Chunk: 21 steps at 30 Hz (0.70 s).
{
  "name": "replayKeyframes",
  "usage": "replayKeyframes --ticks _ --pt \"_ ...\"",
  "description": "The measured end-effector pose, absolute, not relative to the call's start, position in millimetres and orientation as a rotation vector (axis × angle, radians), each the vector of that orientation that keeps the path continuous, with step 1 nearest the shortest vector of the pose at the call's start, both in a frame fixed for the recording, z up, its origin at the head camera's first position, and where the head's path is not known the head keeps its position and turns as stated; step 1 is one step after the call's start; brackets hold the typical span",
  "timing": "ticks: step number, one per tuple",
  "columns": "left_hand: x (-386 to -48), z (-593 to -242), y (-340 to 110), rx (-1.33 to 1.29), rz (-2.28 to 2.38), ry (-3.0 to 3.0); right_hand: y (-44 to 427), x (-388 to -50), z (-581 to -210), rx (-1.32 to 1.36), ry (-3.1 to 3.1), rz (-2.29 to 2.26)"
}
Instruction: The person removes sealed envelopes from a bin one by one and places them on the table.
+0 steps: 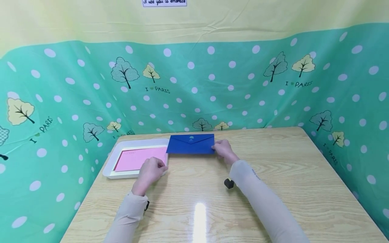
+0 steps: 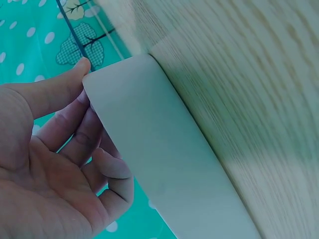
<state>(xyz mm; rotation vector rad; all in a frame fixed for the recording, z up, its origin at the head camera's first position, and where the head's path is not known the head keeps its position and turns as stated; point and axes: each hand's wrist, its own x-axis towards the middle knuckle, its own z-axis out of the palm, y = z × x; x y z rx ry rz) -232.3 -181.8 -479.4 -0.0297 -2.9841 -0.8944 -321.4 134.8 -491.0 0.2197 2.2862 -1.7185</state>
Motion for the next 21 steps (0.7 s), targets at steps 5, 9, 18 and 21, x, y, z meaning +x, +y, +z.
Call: replayKeyframes --ticks 5,9,18,21 --pt "-232.2 -478.4 -182.5 -0.019 -0.891 -2.983 137.5 -324.5 -492.0 0.219 2.280 -1.694" --pt "-232.2 -477.9 -182.6 -0.036 -0.877 -2.976 141.0 -327.6 -494.1 0.232 2.296 -1.675" --pt "-232.7 -476.4 -182.9 -0.018 -0.883 -2.981 144.8 -330.6 -496.4 0.223 2.301 -1.659" --pt "-232.8 -475.8 -183.3 -0.011 -0.886 -2.982 144.7 -331.2 -498.2 0.224 2.308 -1.660"
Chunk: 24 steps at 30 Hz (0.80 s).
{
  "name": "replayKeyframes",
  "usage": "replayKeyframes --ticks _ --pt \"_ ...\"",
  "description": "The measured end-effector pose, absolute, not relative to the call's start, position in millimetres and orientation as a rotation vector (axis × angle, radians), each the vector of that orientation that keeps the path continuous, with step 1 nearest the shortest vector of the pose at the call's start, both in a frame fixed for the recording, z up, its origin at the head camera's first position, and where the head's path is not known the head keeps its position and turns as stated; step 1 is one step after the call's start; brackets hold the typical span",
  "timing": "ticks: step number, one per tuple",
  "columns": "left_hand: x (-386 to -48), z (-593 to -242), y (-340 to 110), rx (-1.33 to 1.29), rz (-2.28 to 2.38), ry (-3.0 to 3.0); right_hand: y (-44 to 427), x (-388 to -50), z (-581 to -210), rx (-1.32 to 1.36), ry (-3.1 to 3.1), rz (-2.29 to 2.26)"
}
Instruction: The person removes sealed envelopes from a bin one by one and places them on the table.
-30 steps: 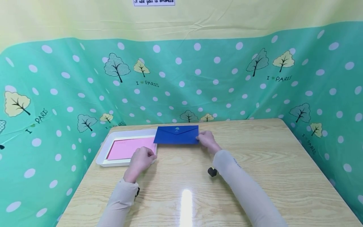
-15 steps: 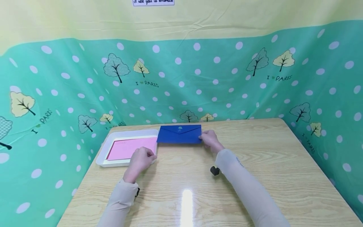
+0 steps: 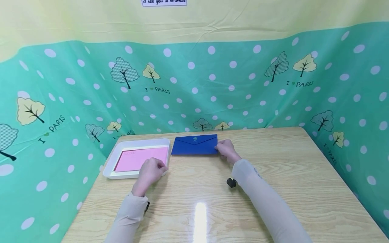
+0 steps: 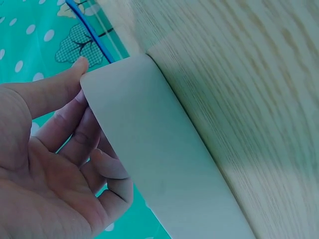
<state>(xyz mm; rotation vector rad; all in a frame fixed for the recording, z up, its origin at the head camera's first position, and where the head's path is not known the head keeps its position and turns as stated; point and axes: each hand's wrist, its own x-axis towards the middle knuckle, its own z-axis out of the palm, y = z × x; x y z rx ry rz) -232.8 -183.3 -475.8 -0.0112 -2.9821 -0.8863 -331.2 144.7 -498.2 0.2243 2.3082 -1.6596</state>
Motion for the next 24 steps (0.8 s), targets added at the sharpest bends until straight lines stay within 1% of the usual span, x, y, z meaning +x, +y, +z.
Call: replayKeyframes --ticks 24 --pt "-233.1 -476.3 -185.1 -0.025 -0.912 -2.977 143.9 -339.1 -509.3 0.268 2.352 -1.606"
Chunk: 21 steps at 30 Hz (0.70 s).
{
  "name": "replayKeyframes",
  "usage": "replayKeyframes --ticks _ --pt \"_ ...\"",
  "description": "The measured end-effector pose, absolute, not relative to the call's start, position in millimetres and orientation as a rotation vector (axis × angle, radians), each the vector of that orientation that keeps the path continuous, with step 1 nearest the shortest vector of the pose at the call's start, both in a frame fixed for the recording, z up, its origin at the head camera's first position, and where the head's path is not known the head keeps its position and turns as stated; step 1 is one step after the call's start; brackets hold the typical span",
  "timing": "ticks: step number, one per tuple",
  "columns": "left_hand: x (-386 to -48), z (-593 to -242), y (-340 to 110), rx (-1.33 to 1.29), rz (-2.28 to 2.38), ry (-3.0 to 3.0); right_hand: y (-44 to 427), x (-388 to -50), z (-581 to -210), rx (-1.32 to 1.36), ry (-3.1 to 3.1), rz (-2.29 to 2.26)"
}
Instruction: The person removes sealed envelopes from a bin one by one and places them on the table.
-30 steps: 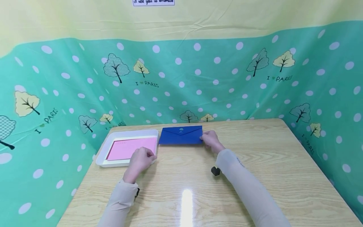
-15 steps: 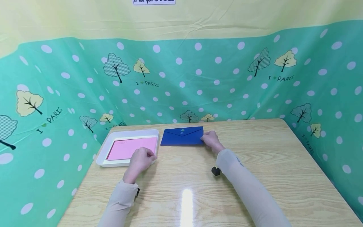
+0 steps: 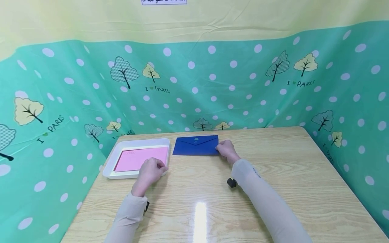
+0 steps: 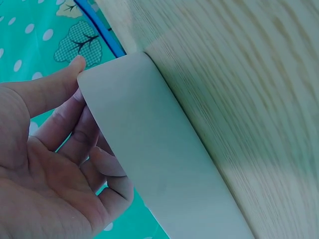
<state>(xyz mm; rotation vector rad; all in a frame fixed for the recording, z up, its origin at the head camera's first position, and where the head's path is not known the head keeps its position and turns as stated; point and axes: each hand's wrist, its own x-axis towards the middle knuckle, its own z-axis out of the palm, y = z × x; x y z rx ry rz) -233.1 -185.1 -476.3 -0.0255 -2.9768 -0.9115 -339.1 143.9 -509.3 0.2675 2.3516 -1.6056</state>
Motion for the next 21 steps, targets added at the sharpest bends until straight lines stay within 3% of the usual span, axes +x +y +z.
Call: replayKeyframes --ticks 21 --pt "-232.0 -476.3 -184.3 0.006 -0.921 -2.989 143.7 -341.1 -509.0 0.237 2.395 -1.548"
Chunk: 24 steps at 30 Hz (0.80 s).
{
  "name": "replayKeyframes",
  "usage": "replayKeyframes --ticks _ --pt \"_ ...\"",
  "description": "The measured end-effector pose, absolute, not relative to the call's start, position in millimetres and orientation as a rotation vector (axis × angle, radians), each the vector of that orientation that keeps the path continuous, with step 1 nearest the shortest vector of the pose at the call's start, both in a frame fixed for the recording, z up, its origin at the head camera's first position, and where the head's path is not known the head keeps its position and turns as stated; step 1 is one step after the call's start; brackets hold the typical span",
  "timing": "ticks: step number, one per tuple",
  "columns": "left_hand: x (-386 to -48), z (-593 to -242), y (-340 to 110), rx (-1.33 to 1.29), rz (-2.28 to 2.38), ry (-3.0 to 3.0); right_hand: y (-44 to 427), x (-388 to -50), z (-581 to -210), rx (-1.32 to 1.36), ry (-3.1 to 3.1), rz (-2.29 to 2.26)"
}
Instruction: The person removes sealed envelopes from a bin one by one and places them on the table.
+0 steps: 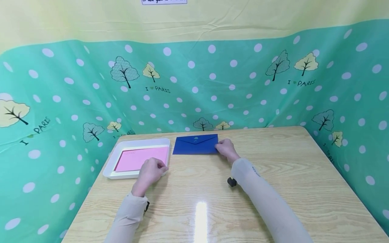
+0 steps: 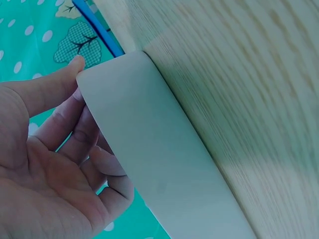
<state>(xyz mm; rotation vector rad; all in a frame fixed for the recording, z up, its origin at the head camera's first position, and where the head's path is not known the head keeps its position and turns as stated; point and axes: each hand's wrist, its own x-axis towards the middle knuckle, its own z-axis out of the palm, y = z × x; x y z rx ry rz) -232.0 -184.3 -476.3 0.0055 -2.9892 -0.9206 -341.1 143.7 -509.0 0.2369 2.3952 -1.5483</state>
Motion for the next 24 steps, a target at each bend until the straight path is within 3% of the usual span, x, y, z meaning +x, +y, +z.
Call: replayKeyframes --ticks 24 --pt "-232.4 -478.3 -184.4 0.002 -0.919 -2.989 138.9 -330.0 -502.2 0.079 2.739 -1.264"
